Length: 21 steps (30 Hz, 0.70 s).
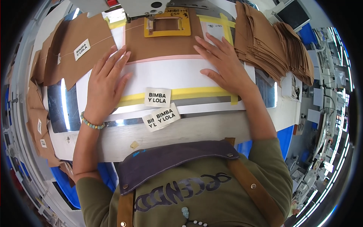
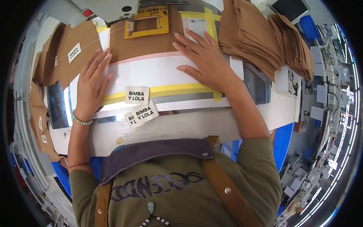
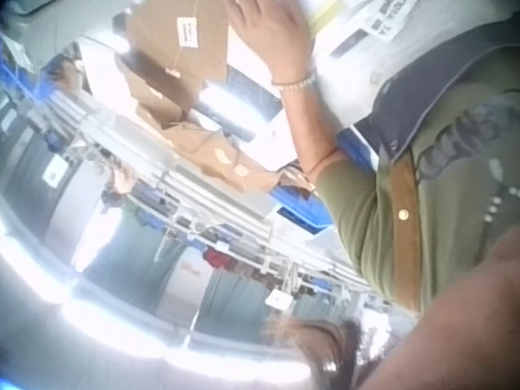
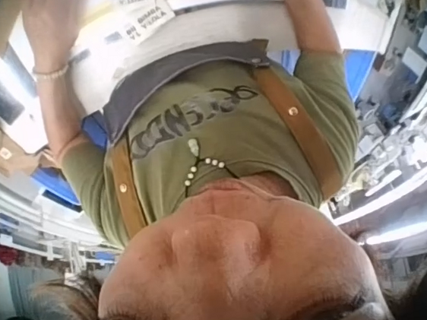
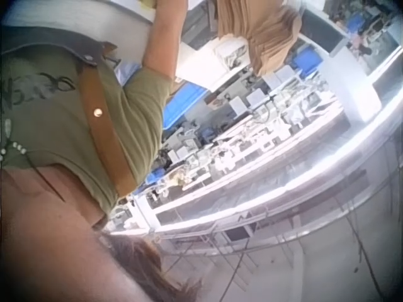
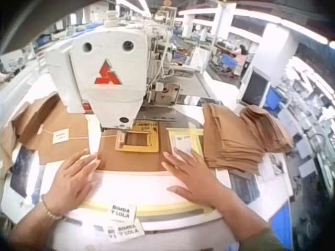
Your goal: Sewing brand labels onto leather or fabric panels using an industrial sewing machine.
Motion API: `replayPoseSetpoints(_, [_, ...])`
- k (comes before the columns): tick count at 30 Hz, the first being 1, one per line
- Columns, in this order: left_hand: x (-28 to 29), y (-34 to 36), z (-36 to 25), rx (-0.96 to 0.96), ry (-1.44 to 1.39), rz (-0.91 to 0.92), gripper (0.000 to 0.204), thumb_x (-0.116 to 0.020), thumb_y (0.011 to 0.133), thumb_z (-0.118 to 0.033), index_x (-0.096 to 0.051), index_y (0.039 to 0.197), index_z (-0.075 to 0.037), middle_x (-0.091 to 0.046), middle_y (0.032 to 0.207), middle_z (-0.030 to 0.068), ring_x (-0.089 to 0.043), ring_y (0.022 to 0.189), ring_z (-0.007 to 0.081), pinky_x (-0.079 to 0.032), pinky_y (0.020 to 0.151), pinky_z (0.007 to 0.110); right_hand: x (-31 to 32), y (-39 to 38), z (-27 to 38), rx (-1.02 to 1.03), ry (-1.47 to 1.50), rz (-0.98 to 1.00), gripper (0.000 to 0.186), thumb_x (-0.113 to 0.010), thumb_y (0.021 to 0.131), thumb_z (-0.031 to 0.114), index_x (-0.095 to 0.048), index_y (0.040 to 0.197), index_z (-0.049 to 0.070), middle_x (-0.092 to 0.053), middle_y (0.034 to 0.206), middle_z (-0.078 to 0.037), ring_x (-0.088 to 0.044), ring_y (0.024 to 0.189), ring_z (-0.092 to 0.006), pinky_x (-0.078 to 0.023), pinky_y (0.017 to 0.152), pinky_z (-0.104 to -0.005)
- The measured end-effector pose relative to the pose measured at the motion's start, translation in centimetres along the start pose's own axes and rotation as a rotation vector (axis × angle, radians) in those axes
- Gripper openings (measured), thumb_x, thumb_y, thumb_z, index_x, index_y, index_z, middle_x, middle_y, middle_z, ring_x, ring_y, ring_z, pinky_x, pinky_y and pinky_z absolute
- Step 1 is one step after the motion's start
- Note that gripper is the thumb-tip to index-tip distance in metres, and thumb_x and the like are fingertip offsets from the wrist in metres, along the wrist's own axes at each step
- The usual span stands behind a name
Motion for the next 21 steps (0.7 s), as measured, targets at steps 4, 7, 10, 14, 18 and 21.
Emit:
replayPoseSetpoints(4, [0.7, -0.4, 0.9, 0.013, 0.005, -0.075, 0.049, -0.073, 0.100, -0.016, -0.067, 0.148, -0.008, -0.064, 0.157, 0.0094, -0.055, 0.149, 0.0362, -0.047, 0.121, 0.048, -0.1, 0.1, -0.1, -0.031, -0.014, 0.061, 0.065, -0.066, 0.107, 0.042, -0.052, 0.163, 0.014, -0.043, 0.175, -0.007, -0.033, 0.163, -0.0332, -0.023, 0.134, -0.0592])
replayPoseSetpoints(7, [0.9, -0.3, 0.9, -0.016, -0.017, -0.121, 0.049, -0.074, 0.099, -0.016, -0.068, 0.147, -0.009, -0.064, 0.156, 0.0102, -0.058, 0.146, 0.0364, -0.049, 0.119, 0.048, 0.7, 0.0, -0.3, -0.052, 0.033, 0.002, 0.065, -0.067, 0.106, 0.040, -0.052, 0.163, 0.014, -0.044, 0.174, -0.008, -0.034, 0.163, -0.0341, -0.022, 0.134, -0.0592])
replayPoseSetpoints(10, [1.0, -0.2, 0.0, -0.048, -0.057, -0.108, 0.053, -0.075, 0.099, -0.022, -0.066, 0.150, -0.011, -0.060, 0.161, 0.0111, -0.054, 0.149, 0.0373, -0.048, 0.120, 0.049, 0.8, -0.1, -0.5, -0.066, 0.053, -0.013, 0.061, -0.066, 0.105, 0.039, -0.056, 0.161, 0.015, -0.046, 0.173, -0.008, -0.034, 0.163, -0.0348, -0.021, 0.135, -0.0594])
replayPoseSetpoints(14, [-0.8, -0.4, -0.8, -0.095, -0.004, 0.095, 0.067, -0.074, 0.098, -0.036, -0.058, 0.160, -0.015, -0.042, 0.176, 0.0082, -0.034, 0.163, 0.0380, -0.036, 0.129, 0.052, -0.1, -0.1, -0.3, -0.026, -0.008, 0.075, 0.054, -0.064, 0.106, 0.040, -0.063, 0.155, 0.017, -0.046, 0.172, -0.008, -0.034, 0.163, -0.0352, -0.021, 0.135, -0.0600])
replayPoseSetpoints(18, [-1.0, -0.3, -0.1, -0.034, -0.004, 0.100, 0.066, -0.072, 0.100, -0.035, -0.057, 0.161, -0.017, -0.039, 0.178, 0.0063, -0.030, 0.165, 0.0369, -0.031, 0.132, 0.052, -0.2, -0.1, -0.2, -0.030, -0.002, 0.078, 0.051, -0.063, 0.108, 0.040, -0.064, 0.154, 0.018, -0.047, 0.172, -0.008, -0.034, 0.163, -0.0348, -0.021, 0.135, -0.0601])
replayPoseSetpoints(21, [-1.3, -0.2, 0.2, -0.016, -0.016, 0.110, 0.066, -0.072, 0.100, -0.035, -0.057, 0.162, -0.018, -0.038, 0.179, 0.0056, -0.030, 0.165, 0.0365, -0.029, 0.133, 0.052, 0.0, 0.0, -0.2, -0.035, 0.019, 0.070, 0.051, -0.062, 0.108, 0.040, -0.064, 0.154, 0.018, -0.047, 0.172, -0.008, -0.034, 0.162, -0.0343, -0.021, 0.135, -0.0602])
Point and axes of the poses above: each hand's wrist, its own y-axis towards the middle knuckle, its own x-axis out of the back of the hand, z = x × y, the point moved 9 cm from there along y, towards the middle knuckle
